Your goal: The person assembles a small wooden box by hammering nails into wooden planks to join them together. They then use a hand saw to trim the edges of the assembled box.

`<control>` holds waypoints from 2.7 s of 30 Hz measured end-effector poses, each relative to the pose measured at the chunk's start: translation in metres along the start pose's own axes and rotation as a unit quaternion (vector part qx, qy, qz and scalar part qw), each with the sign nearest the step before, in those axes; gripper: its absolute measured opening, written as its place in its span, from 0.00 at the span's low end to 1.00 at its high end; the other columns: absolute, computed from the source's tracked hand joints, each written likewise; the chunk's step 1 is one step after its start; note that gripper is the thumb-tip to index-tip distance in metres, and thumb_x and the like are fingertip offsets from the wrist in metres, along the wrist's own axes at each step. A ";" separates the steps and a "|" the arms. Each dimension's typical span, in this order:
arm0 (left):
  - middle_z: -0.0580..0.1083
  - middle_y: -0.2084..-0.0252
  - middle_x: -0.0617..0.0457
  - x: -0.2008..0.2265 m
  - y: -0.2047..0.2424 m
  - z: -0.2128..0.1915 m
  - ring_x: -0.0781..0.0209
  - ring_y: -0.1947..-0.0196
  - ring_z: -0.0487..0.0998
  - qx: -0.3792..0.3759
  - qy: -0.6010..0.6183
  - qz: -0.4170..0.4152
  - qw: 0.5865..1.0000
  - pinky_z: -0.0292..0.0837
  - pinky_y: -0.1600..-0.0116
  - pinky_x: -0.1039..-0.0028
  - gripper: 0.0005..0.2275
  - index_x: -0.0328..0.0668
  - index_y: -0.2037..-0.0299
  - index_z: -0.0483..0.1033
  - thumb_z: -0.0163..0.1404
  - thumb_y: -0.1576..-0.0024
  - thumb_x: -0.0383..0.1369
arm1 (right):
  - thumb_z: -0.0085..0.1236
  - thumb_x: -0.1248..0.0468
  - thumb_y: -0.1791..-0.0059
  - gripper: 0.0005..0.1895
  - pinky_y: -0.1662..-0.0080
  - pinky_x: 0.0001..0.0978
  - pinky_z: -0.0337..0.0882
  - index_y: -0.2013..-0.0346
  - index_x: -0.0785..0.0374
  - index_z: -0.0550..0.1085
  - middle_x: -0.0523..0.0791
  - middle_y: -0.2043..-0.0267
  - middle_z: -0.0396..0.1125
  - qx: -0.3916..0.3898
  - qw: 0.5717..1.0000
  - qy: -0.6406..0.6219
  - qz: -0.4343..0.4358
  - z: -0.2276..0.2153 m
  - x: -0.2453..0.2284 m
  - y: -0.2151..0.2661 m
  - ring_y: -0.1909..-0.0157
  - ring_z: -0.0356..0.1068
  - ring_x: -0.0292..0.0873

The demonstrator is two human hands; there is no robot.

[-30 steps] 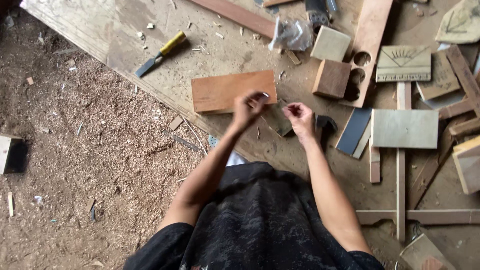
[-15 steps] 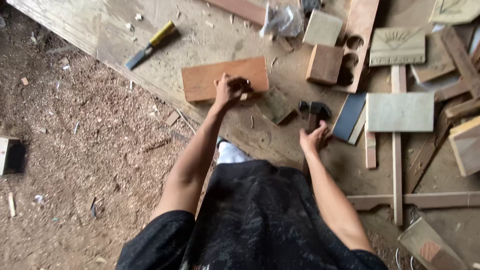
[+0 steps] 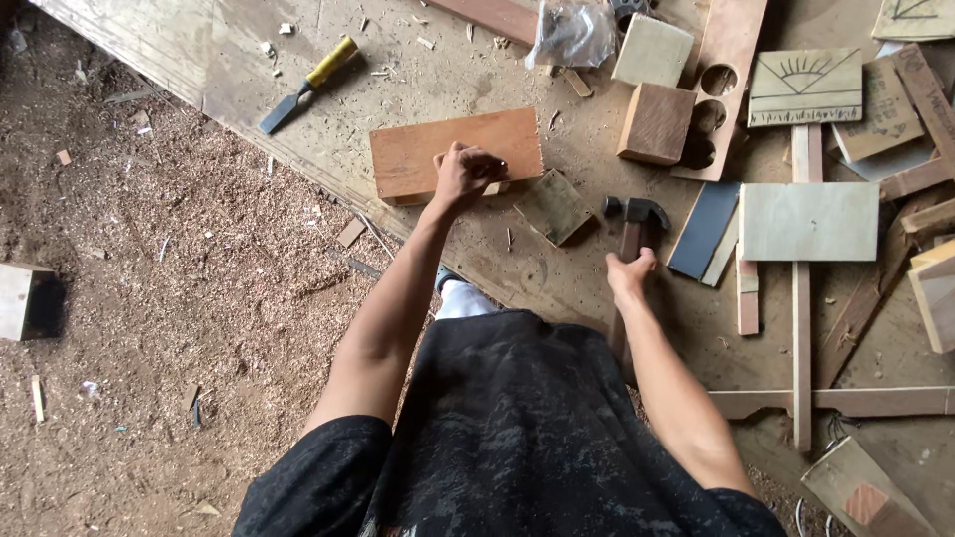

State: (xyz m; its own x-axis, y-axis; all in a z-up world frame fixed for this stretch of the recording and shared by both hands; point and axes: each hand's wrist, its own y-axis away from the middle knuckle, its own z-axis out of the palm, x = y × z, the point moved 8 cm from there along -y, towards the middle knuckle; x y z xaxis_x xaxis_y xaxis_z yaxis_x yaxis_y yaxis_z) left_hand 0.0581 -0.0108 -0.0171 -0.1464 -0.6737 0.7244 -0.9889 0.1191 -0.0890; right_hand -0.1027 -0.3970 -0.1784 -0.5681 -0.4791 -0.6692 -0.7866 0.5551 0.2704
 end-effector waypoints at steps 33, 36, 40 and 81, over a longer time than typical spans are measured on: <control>0.78 0.67 0.64 0.018 0.003 -0.008 0.62 0.57 0.70 -0.012 -0.024 0.070 0.997 0.51 0.48 0.66 0.02 0.58 0.67 0.85 0.60 0.46 0.39 | 0.54 0.59 0.43 0.12 0.79 0.29 0.66 0.58 0.65 0.66 0.41 0.75 0.65 -0.350 0.918 -0.105 -0.151 -0.034 -0.257 0.056 0.80 0.64 0.33; 0.78 0.66 0.64 0.018 0.008 -0.008 0.61 0.56 0.69 -0.011 -0.005 0.066 0.998 0.51 0.47 0.65 0.02 0.58 0.67 0.85 0.59 0.45 0.38 | 0.55 0.58 0.43 0.13 0.78 0.29 0.66 0.60 0.65 0.66 0.41 0.75 0.65 -0.351 0.917 -0.103 -0.162 -0.035 -0.254 0.061 0.79 0.64 0.33; 0.78 0.65 0.63 0.021 0.009 -0.007 0.62 0.55 0.69 -0.012 -0.008 0.063 0.998 0.52 0.45 0.65 0.02 0.56 0.66 0.84 0.59 0.43 0.37 | 0.54 0.57 0.44 0.13 0.78 0.28 0.66 0.60 0.63 0.66 0.40 0.75 0.64 -0.373 0.913 -0.100 -0.134 -0.034 -0.255 0.065 0.79 0.63 0.33; 0.79 0.62 0.65 0.026 0.011 -0.006 0.60 0.53 0.69 -0.003 -0.016 0.090 0.996 0.51 0.44 0.64 0.02 0.56 0.65 0.86 0.61 0.45 0.35 | 0.47 0.57 0.41 0.14 0.81 0.37 0.67 0.55 0.67 0.68 0.46 0.81 0.67 -0.280 0.915 0.010 -0.289 -0.038 -0.287 0.084 0.83 0.68 0.42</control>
State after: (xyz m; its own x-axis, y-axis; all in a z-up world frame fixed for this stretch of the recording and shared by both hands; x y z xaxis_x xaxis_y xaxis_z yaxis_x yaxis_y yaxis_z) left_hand 0.0436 -0.0228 0.0048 -0.3225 -0.6632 0.6754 -0.9463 0.2440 -0.2123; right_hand -0.0154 -0.2388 0.0628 -0.0182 -0.5975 -0.8017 -0.9546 -0.2281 0.1916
